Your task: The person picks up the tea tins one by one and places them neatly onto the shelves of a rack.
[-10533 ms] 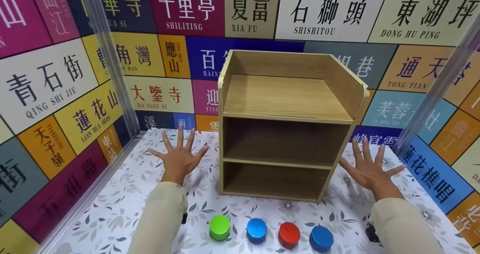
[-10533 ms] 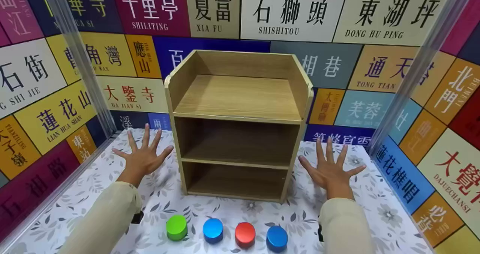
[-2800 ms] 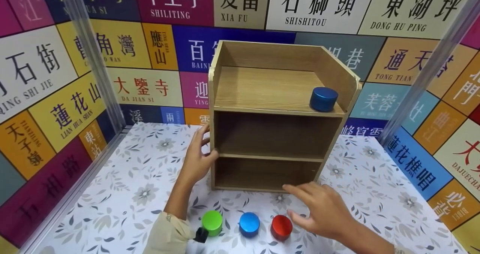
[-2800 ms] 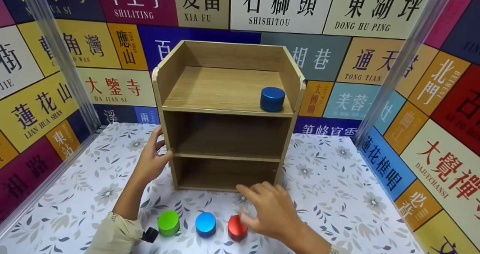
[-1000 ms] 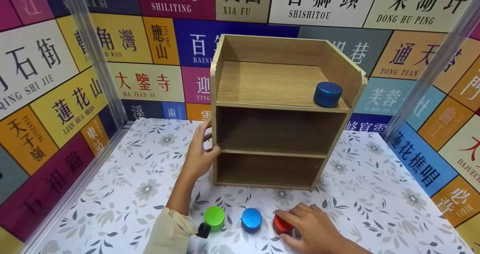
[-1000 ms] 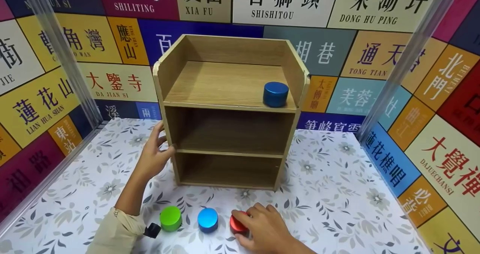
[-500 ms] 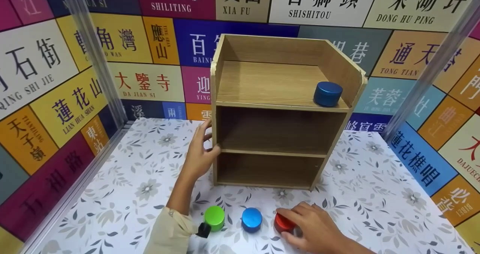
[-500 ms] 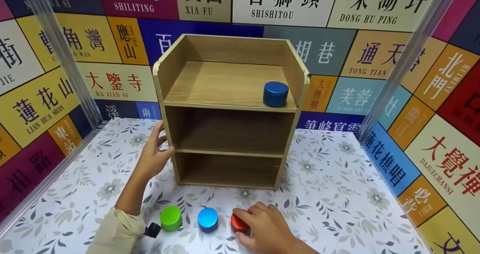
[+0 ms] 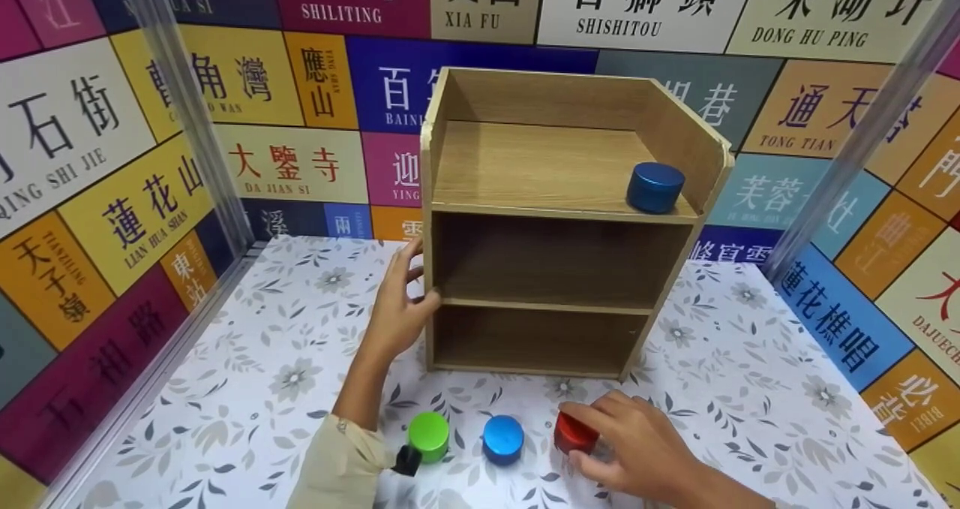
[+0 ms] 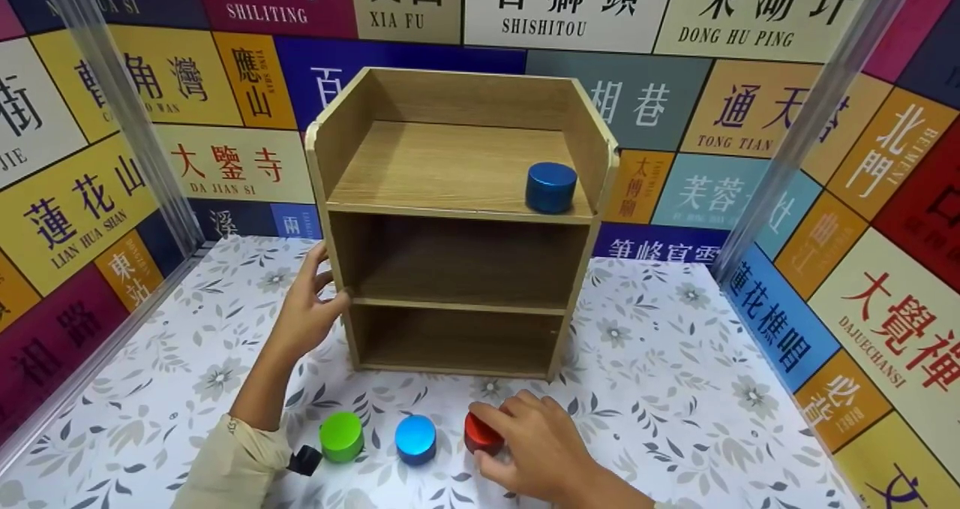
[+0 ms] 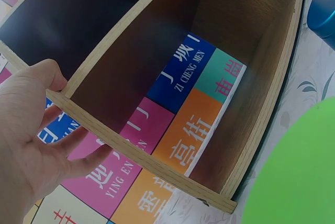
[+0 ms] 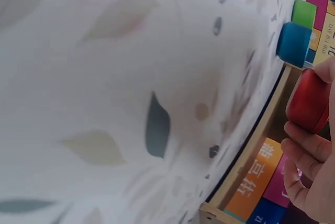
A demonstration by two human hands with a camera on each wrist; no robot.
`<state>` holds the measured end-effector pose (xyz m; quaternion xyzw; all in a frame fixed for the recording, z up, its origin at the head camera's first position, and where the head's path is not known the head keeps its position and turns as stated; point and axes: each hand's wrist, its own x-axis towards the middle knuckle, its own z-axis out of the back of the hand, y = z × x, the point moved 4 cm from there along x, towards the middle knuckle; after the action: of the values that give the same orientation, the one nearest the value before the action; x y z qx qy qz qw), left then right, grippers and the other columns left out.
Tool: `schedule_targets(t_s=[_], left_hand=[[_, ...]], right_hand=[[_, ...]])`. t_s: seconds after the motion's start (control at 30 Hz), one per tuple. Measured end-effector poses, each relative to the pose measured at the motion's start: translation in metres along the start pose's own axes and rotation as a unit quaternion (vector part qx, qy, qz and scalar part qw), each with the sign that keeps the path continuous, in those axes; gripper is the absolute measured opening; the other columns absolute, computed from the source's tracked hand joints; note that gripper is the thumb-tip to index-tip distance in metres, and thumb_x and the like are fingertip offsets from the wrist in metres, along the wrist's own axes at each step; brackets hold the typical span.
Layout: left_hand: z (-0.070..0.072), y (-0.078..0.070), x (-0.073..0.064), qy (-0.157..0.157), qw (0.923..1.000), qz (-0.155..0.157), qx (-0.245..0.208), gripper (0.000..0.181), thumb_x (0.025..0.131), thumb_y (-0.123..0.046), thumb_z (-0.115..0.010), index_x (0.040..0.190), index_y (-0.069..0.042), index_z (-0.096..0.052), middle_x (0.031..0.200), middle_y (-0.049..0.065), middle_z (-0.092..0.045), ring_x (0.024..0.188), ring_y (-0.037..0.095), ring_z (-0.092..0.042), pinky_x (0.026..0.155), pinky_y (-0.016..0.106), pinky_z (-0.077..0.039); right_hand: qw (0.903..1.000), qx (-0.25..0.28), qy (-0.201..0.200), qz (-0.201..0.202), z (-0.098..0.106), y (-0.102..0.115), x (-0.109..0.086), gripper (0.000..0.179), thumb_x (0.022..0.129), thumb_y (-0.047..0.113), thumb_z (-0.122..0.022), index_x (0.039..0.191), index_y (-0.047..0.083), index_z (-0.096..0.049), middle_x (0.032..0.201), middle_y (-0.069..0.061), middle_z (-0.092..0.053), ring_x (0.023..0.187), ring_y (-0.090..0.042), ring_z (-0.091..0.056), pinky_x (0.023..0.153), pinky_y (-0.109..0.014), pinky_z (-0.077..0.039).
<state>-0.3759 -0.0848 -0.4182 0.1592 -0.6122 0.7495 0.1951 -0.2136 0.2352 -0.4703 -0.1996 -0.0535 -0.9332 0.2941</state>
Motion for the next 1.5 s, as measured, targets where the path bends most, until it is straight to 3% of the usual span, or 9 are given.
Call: schedule_targets(t_s=[0.27, 0.6, 0.77, 1.0, 1.5], left_hand=[[0.0, 0.0, -0.001, -0.001, 1.0, -0.001, 0.004, 0.083, 0.086, 0.003, -0.061, 0.157, -0.032, -0.037, 0.154, 0.004, -0.043, 0.13, 0.038, -0.056, 0.091, 0.049, -0.06], [0.0, 0.001, -0.001, -0.002, 1.0, 0.004, -0.001, 0.083, 0.086, 0.005, -0.063, 0.158, -0.027, -0.037, 0.156, 0.009, -0.042, 0.13, 0.042, -0.055, 0.09, 0.055, -0.06], [-0.001, -0.004, -0.002, -0.001, 0.9998, 0.018, -0.003, 0.083, 0.087, 0.007, -0.06, 0.16, -0.022, -0.034, 0.157, 0.012, -0.04, 0.132, 0.044, -0.052, 0.095, 0.056, -0.058], [0.002, -0.03, -0.009, 0.004, 0.9996, 0.026, -0.01, 0.079, 0.087, 0.006, -0.059, 0.158, -0.02, -0.037, 0.156, 0.013, -0.041, 0.134, 0.044, -0.051, 0.097, 0.057, -0.056], [0.0, -0.031, -0.009, 0.006, 0.9997, 0.021, -0.013, 0.079, 0.088, 0.008, -0.058, 0.159, -0.02, -0.036, 0.155, 0.013, -0.04, 0.133, 0.044, -0.051, 0.097, 0.057, -0.056]], right_hand=[[0.9982, 0.002, -0.052, 0.031, 0.017, 0.003, 0.007, 0.051, 0.075, 0.047, -0.083, 0.123, 0.031, -0.072, 0.091, 0.014, -0.066, 0.083, -0.003, -0.056, 0.067, -0.029, -0.054], [0.9971, 0.024, -0.067, 0.025, 0.048, 0.009, 0.021, 0.049, 0.076, 0.041, -0.083, 0.124, 0.032, -0.072, 0.093, 0.014, -0.068, 0.08, -0.003, -0.058, 0.065, -0.028, -0.055], [0.9979, 0.031, -0.057, 0.004, 0.062, 0.011, 0.029, 0.049, 0.078, 0.042, -0.083, 0.125, 0.033, -0.071, 0.09, 0.015, -0.066, 0.077, -0.001, -0.056, 0.063, -0.024, -0.054], [0.9969, 0.059, -0.041, -0.031, 0.083, 0.01, 0.042, 0.051, 0.079, 0.039, -0.083, 0.128, 0.039, -0.069, 0.089, 0.018, -0.064, 0.074, 0.002, -0.053, 0.062, -0.019, -0.053], [0.9955, 0.064, -0.003, -0.07, 0.118, 0.01, 0.069, 0.05, 0.083, 0.042, -0.081, 0.131, 0.04, -0.067, 0.1, 0.015, -0.069, 0.082, -0.001, -0.062, 0.07, -0.019, -0.057]])
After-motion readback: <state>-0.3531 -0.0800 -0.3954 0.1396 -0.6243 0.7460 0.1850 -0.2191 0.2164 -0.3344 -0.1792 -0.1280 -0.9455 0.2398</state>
